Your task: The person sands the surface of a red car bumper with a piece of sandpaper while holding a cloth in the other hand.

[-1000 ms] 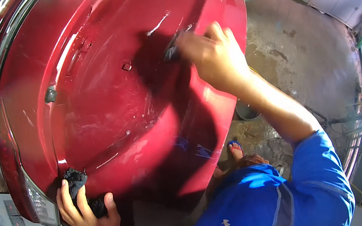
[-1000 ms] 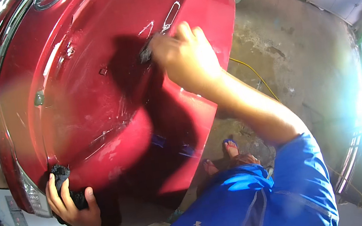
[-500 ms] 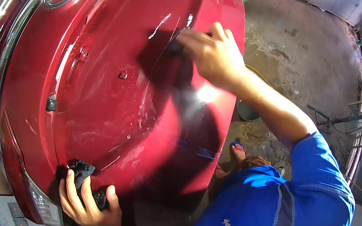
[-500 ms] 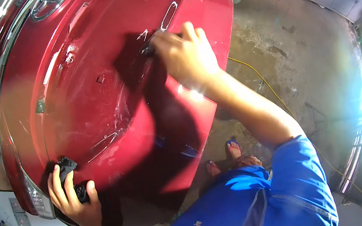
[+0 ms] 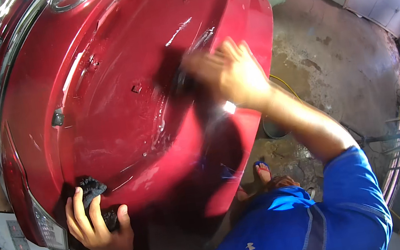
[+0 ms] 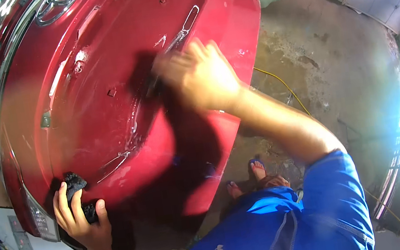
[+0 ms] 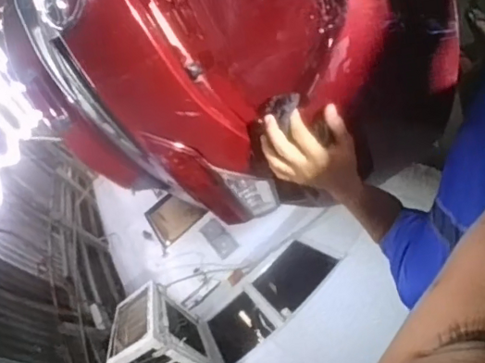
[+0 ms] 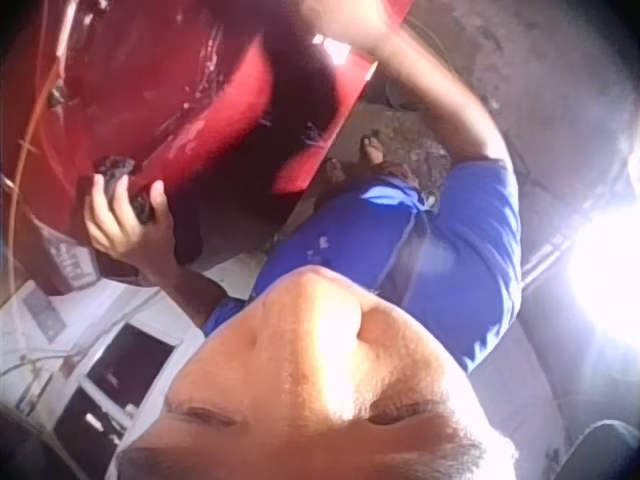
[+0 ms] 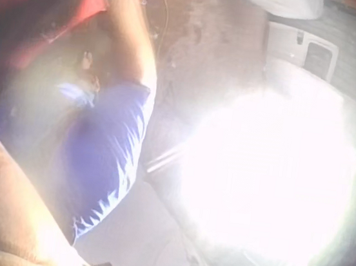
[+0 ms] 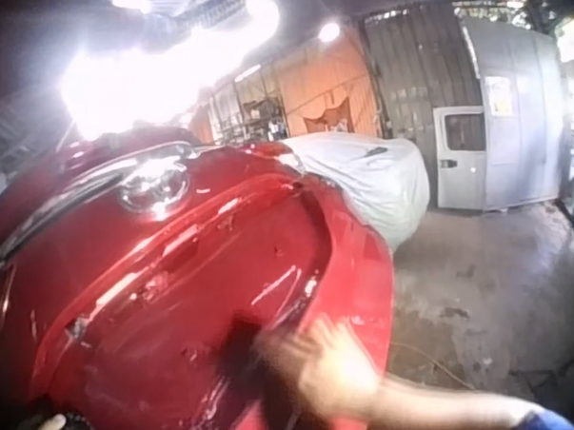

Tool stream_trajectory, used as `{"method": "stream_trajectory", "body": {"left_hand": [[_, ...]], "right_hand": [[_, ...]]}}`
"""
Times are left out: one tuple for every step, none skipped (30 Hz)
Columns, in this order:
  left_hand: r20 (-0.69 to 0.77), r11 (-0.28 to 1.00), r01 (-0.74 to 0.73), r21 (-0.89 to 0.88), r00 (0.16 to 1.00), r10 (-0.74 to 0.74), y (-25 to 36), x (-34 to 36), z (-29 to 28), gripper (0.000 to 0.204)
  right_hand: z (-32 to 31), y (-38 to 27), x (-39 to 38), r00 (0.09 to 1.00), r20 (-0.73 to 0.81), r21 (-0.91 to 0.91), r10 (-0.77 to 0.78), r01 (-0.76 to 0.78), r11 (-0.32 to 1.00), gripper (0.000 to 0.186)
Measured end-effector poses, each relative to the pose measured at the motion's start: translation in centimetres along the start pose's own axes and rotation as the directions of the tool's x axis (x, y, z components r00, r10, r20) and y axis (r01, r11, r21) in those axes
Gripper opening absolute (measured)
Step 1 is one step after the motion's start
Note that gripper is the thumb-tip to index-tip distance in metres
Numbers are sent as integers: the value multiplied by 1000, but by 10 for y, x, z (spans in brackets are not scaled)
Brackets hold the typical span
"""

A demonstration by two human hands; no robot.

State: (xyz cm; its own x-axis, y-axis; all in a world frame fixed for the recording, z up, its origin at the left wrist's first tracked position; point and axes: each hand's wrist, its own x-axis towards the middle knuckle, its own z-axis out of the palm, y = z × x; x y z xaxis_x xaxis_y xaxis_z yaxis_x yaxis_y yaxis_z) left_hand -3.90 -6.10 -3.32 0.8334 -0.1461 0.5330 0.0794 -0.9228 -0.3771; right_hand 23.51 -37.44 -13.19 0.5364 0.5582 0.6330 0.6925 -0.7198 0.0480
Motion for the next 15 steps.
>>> {"method": "stream_trajectory", "body": {"left_hand": [[-5,1000,9,-3,1000,-9,2,4,2,56],[-3,1000,9,-15,1000,-9,5,7,4,57],[4,1000,-9,-22,1000,9,6,8,2,56],[-4,1000,-9,-17,1000,9,5,8,0,56],[-2,1000,3,-10,1000,-3,5,4,0,55],[4,1000,11,-25,1000,-11,5,4,2,53],[5,1000,17,-25,1000,-17,1,-2,0,52],[-16,999,18,-41,1000,-18,-2,-3,1,51],[-43,998,1,-67,999,-3,-2,2,3,50],[-61,999,-7,-50,998,4,-2,4,1,44],[-62,999,-15,-30,998,13,0,6,0,42],[-62,1000,-23,-9,998,22,1,7,0,39],[-67,1000,-24,17,997,25,1,9,-3,37],[-108,999,-40,0,993,40,3,18,-1,31],[-132,999,-47,-2,990,46,4,29,1,27]], "right_hand": [[14,46,14,992,48,-190,119,-108,976,50],[9,80,27,948,141,-223,287,-252,942,46],[18,113,19,979,-73,-67,193,-198,978,42],[13,107,20,978,-99,-76,182,-190,979,41],[10,90,16,980,-116,-78,162,-171,982,40],[7,58,4,988,-86,-24,130,-132,991,42],[6,9,-5,994,-57,49,95,-93,994,45],[-8,-43,-14,998,-58,140,29,-20,990,47],[-25,-73,-22,998,-64,217,-21,34,976,49],[-29,-70,-20,999,-43,183,-19,26,983,50],[-32,-60,-17,999,-27,148,-16,20,989,50],[-31,-44,-13,1000,-10,114,-14,16,993,51],[-12,-5,-2,997,-9,-31,72,-73,997,51],[-1,35,6,986,-10,-52,168,-168,984,51],[4,56,9,967,-2,-65,255,-255,965,50]]}}
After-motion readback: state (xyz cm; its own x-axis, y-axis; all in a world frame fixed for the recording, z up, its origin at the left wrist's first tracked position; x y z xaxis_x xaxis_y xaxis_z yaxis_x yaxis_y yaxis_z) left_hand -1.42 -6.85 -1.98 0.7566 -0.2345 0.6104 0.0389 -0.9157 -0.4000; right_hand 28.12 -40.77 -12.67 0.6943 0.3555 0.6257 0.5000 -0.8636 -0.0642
